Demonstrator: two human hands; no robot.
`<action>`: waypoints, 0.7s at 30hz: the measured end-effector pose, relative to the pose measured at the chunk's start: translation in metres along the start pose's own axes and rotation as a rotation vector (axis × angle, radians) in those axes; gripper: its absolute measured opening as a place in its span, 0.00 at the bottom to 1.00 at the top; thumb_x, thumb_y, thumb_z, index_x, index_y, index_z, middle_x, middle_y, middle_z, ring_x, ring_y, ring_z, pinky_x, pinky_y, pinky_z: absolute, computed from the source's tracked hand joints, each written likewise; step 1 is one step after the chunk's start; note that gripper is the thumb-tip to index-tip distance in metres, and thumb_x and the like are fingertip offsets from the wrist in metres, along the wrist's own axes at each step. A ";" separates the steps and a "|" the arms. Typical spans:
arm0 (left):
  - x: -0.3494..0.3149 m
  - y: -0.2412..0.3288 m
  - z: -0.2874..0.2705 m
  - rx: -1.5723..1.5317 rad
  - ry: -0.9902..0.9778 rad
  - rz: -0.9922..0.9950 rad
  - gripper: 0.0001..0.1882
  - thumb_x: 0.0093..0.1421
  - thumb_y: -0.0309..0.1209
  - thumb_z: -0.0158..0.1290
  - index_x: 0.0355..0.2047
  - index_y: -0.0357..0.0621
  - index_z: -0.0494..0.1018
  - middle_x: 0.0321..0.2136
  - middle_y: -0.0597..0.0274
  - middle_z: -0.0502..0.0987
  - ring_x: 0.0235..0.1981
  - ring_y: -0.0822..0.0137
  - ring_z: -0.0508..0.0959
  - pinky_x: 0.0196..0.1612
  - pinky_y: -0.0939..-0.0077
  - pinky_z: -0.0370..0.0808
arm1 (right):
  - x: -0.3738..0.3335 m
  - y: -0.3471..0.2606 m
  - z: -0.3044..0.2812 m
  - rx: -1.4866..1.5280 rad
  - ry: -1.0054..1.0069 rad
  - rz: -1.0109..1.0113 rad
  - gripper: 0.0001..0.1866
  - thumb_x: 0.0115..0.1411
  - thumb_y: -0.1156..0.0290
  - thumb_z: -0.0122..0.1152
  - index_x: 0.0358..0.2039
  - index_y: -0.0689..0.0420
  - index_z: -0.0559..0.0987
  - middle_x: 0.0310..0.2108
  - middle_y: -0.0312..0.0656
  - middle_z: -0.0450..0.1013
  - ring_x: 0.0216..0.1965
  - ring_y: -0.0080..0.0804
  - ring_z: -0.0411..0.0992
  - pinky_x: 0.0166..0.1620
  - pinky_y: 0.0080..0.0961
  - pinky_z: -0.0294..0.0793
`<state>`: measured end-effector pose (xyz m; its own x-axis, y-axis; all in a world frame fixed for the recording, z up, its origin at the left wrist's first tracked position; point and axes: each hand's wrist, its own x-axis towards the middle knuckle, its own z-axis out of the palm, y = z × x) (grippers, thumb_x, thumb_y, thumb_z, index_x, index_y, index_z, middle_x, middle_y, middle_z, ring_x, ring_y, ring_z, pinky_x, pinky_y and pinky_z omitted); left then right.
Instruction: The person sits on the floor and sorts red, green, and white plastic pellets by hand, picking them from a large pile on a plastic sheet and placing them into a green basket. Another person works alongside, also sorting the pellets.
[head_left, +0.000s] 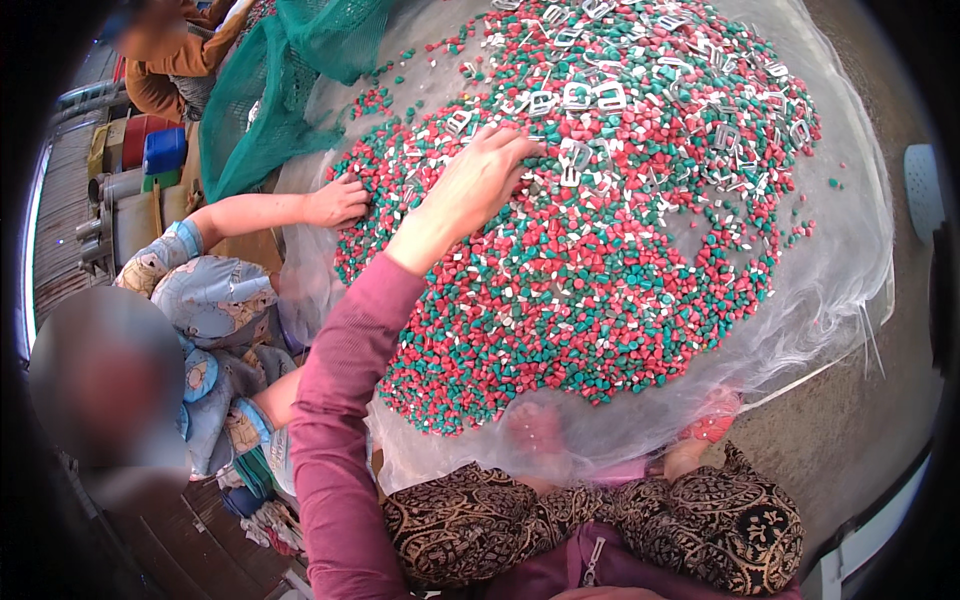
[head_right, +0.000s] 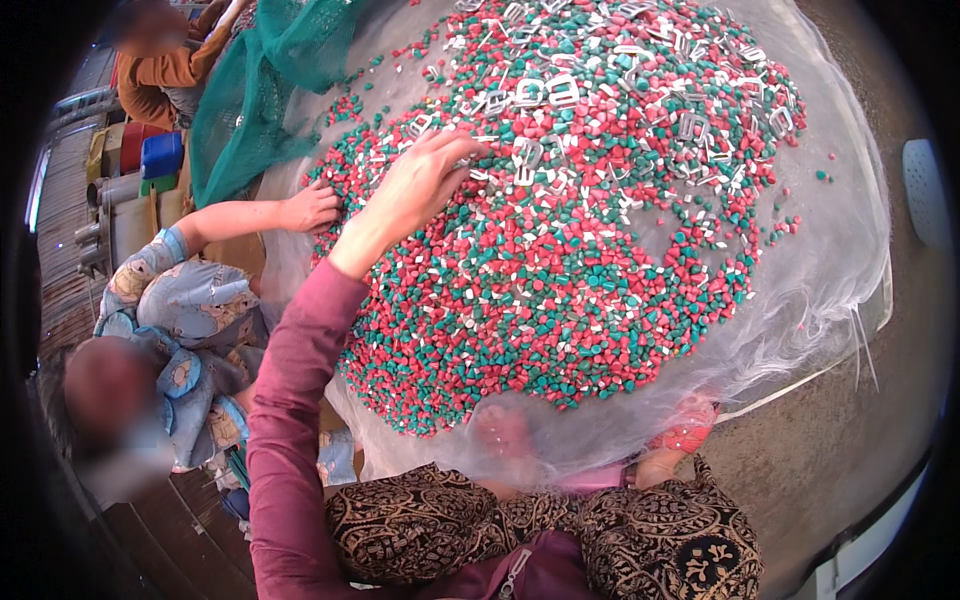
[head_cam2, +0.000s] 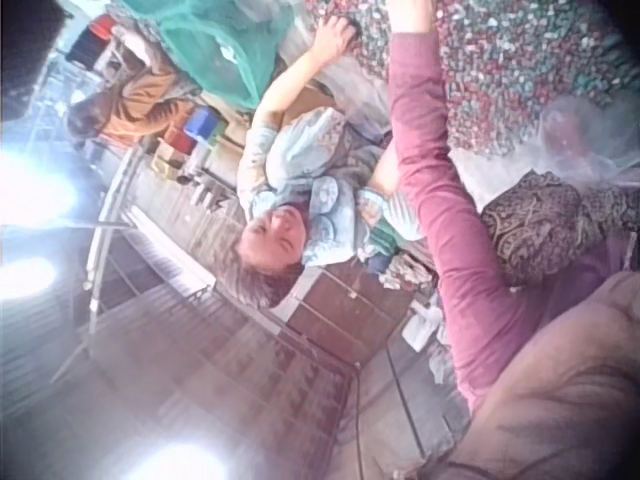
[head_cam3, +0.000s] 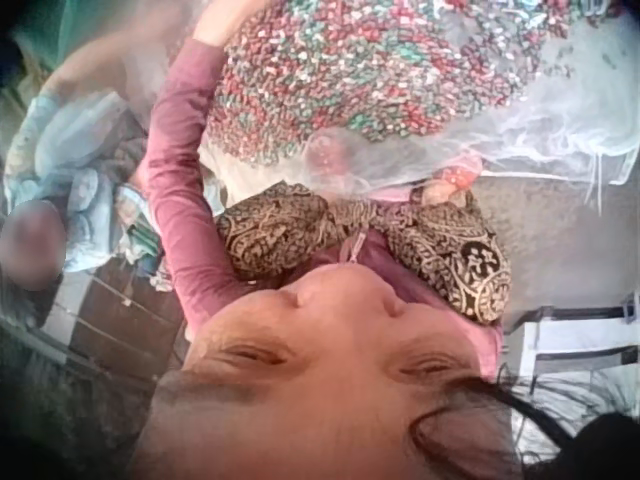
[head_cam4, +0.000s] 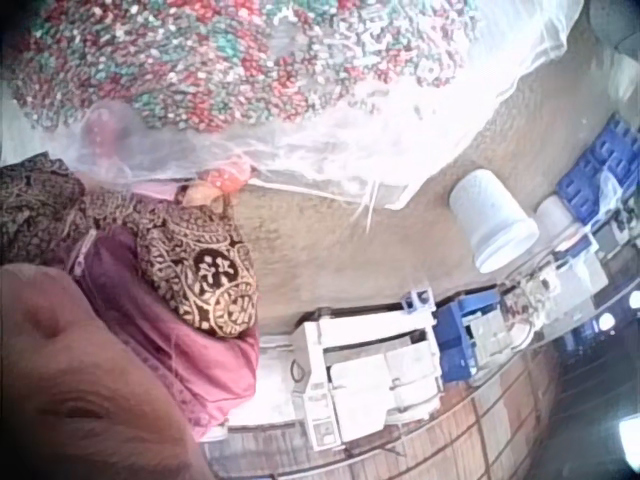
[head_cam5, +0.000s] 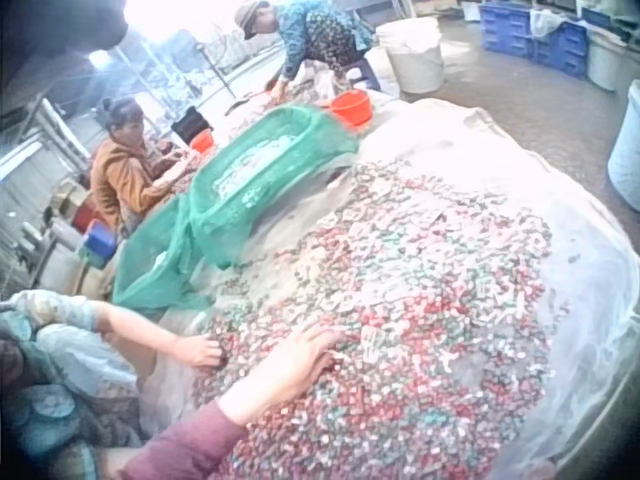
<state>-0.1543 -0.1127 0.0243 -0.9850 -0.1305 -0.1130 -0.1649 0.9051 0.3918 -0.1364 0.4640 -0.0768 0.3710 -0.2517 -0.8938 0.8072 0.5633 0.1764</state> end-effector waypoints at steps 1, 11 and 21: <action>0.007 -0.002 0.005 -0.025 0.013 -0.003 0.13 0.57 0.27 0.52 0.43 0.41 0.71 0.41 0.55 0.74 0.43 0.55 0.72 0.48 0.63 0.69 | -0.001 -0.001 -0.001 -0.004 0.006 -0.002 0.17 0.54 0.65 0.53 0.41 0.63 0.74 0.34 0.44 0.72 0.37 0.38 0.71 0.41 0.33 0.68; 0.003 0.019 0.077 0.062 0.014 0.049 0.12 0.57 0.30 0.52 0.40 0.40 0.67 0.31 0.53 0.73 0.35 0.54 0.72 0.39 0.61 0.70 | -0.013 0.005 -0.015 -0.027 0.010 -0.008 0.19 0.54 0.67 0.51 0.45 0.63 0.73 0.38 0.47 0.72 0.42 0.39 0.70 0.46 0.35 0.67; -0.127 0.043 0.095 0.219 -0.362 0.142 0.11 0.57 0.30 0.48 0.39 0.41 0.67 0.30 0.58 0.72 0.36 0.60 0.73 0.38 0.67 0.73 | -0.142 -0.105 0.007 -1.929 0.074 -0.024 0.21 0.54 0.68 0.49 0.48 0.62 0.72 0.43 0.49 0.72 0.48 0.41 0.70 0.52 0.36 0.65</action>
<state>-0.0314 -0.0194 -0.0310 -0.9092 0.1159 -0.3998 0.0238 0.9734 0.2281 -0.2705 0.4355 0.0343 0.3100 -0.2718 -0.9110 -0.7273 0.5493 -0.4114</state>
